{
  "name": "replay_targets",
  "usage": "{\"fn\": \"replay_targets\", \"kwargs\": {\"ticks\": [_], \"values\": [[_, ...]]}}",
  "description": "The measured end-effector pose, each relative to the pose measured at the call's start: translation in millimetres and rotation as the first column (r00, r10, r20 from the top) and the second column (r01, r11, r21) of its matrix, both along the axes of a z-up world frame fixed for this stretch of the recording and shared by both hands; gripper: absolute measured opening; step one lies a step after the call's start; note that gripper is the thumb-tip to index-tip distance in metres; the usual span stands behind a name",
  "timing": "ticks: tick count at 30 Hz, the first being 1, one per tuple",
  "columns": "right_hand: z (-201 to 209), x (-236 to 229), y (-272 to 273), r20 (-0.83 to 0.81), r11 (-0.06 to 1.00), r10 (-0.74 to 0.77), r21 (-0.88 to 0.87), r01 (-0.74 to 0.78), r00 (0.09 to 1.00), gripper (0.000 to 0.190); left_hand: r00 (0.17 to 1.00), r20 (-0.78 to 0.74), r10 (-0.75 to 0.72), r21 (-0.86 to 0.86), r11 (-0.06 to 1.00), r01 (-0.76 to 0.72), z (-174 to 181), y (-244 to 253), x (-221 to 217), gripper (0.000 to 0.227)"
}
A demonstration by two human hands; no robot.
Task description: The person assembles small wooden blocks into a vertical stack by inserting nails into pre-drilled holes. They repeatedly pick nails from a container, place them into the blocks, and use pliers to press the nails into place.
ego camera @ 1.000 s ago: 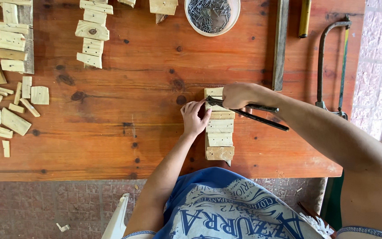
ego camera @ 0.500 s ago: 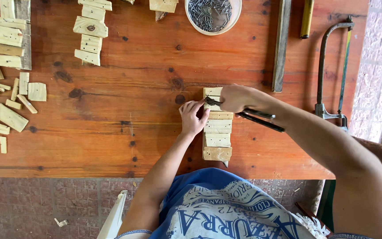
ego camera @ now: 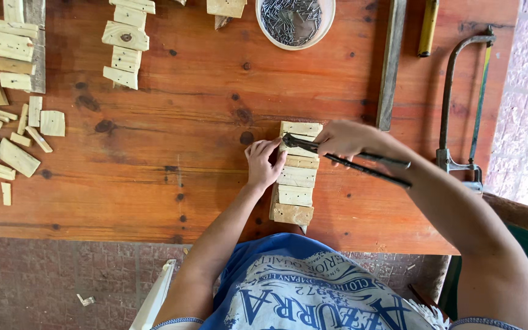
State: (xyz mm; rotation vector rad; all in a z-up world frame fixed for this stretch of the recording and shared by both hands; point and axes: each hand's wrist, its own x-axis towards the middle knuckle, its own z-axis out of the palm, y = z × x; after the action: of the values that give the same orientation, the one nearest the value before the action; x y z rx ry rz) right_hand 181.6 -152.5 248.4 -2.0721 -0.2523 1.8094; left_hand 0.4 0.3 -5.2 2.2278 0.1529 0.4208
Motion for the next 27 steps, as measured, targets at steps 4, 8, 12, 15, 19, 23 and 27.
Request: {"fn": "replay_targets", "kwargs": {"ticks": [4, 8, 12, 15, 19, 23, 27], "values": [[-48.5, -34.6, -4.5, 0.317, 0.939, 0.345, -0.113, -0.326, 0.884, 0.032, 1.000, 0.017, -0.002, -0.004, 1.000, 0.002, 3.2, -0.1, 1.1, 0.034], [-60.2, -54.6, 2.9, 0.379, 0.933, 0.359, -0.126, -0.336, 0.853, 0.025, 1.000, 0.010, -0.002, -0.008, 1.000, 0.002, 7.5, -0.7, 1.0, 0.033], [-55.6, -27.0, -12.4, 0.157, 0.997, 0.070, 0.007, -0.072, 0.985, 0.028, 1.000, 0.006, -0.008, -0.018, 1.000, 0.008, 6.7, 1.0, -0.5, 0.035], [-56.2, -9.7, -35.8, -0.078, 0.967, -0.222, 0.113, 0.230, 0.972, 0.040, 1.000, -0.007, -0.018, -0.017, 1.000, 0.018, 7.4, 0.5, 0.1, 0.036], [-79.1, -4.7, -65.3, -0.255, 0.881, -0.370, 0.208, 0.425, 0.893, 0.044, 0.998, -0.043, -0.036, -0.003, 0.999, 0.036, 15.0, 3.4, 0.4, 0.036], [-89.8, -5.1, -82.5, -0.331, 0.844, -0.386, 0.250, 0.475, 0.861, 0.045, 0.999, -0.043, -0.019, -0.026, 1.000, 0.018, 14.7, -0.3, -0.2, 0.034], [-103.1, -15.9, -94.5, -0.337, 0.776, -0.470, 0.282, 0.564, 0.816, 0.047, 0.998, -0.064, -0.007, -0.027, 1.000, 0.005, 8.6, -2.1, 0.4, 0.036]]}}
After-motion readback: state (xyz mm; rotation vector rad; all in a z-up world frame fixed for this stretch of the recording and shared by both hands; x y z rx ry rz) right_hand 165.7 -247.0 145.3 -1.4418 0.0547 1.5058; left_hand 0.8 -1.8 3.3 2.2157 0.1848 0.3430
